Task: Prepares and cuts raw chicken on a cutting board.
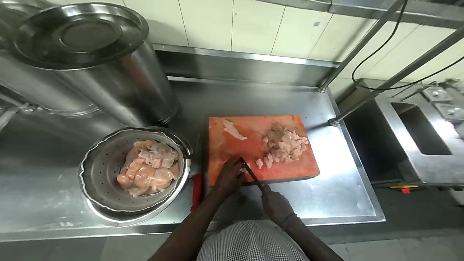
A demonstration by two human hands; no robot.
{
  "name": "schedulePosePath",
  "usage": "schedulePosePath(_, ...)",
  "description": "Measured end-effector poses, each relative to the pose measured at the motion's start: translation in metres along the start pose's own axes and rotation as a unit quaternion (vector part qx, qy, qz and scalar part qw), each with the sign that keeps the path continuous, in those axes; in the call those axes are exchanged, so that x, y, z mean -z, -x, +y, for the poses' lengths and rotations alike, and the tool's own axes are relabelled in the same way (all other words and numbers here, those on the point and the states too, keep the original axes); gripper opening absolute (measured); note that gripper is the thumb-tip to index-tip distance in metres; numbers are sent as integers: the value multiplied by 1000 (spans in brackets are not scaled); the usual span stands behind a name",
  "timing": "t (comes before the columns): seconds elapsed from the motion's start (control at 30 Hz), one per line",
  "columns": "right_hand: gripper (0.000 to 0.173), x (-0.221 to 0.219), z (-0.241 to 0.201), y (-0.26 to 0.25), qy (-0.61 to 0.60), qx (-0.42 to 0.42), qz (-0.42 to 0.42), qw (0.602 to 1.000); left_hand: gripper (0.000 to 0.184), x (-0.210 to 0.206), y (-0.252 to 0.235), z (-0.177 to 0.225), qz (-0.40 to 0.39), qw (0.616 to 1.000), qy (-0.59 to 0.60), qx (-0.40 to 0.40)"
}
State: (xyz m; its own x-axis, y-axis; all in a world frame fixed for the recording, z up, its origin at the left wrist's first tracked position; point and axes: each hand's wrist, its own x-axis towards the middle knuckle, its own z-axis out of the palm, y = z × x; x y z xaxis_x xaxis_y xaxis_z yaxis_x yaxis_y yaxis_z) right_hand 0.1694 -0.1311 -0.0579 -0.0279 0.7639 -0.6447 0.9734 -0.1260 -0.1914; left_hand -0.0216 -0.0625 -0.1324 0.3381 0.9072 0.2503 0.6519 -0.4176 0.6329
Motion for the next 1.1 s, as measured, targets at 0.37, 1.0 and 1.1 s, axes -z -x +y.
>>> schedulePosePath(0.37,38,-14,-5,-19,4,20,11,1000,13,-4,0,-1,42,999,-4,9)
schedulePosePath(1.0,32,-1,-1,12,22,23,-2,1000,20,6,24,1,96,992,38,77)
schedulePosePath(1.1,33,-1,-1,13,21,14,-6,1000,19,6,23,1,87,993,27,68)
